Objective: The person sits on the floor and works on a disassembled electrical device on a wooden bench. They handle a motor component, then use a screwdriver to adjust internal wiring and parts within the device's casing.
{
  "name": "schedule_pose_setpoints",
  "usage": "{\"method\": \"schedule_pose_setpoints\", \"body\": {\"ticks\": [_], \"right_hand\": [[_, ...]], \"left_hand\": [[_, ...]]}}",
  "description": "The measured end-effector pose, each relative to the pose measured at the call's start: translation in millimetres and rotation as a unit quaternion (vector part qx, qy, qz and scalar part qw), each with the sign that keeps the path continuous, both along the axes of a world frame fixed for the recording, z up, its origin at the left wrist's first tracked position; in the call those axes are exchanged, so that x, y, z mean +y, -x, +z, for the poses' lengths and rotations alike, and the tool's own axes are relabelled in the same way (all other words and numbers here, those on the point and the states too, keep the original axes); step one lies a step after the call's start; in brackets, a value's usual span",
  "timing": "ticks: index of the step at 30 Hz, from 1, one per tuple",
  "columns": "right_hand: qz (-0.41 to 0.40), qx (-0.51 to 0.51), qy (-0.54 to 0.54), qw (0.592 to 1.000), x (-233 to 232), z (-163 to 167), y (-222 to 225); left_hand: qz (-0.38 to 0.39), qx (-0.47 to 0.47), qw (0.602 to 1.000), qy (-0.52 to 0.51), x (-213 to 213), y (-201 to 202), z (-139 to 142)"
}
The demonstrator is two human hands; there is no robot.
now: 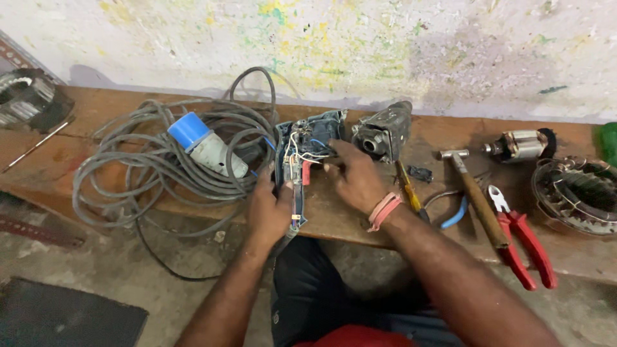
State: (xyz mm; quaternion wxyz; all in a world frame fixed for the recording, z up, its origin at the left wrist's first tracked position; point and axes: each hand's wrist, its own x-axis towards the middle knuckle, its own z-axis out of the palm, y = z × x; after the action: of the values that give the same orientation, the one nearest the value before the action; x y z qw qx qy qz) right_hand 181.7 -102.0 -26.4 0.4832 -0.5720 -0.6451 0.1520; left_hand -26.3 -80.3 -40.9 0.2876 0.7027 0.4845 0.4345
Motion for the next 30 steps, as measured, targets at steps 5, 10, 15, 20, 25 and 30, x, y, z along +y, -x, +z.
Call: {"method": "schedule_pose_setpoints", "body": {"ticks": [5, 10, 15, 20, 25, 30], "right_hand": [[0.019, -0.052, -0.096, 0.994, -4.3, -5.1, -1.4], [0.056, -0.053, -0.063, 0.995, -21.4, -4.2, -5.8], [0.051, -0.064, -0.08, 0.993, -31.0, -8.4, -4.1], [0.043, -0.094, -0.086, 0.991, -36.0, -13.4, -6.7], [0.044, -0.086, -0.084, 0.992, -40.8, -13.1, -7.8], [0.059, -0.083, -0.066, 0.993, -43.6, -8.6, -7.3]], "left_hand": [[-0.052, -0.089, 0.995, -0.006, -15.7, 6.3, -15.6], [-0.108, -0.183, 0.976, 0.039, -45.1, 10.7, -24.5], [-0.095, -0.209, 0.961, 0.153, -63.2, 16.7, -20.7], [-0.105, -0.044, 0.987, 0.112, -64.9, 29.5, 0.8], [-0.04, 0.195, 0.97, 0.141, -53.4, 34.5, 28.6], [-0.053, 0.161, 0.966, -0.196, -49.8, 25.6, 23.8]]}}
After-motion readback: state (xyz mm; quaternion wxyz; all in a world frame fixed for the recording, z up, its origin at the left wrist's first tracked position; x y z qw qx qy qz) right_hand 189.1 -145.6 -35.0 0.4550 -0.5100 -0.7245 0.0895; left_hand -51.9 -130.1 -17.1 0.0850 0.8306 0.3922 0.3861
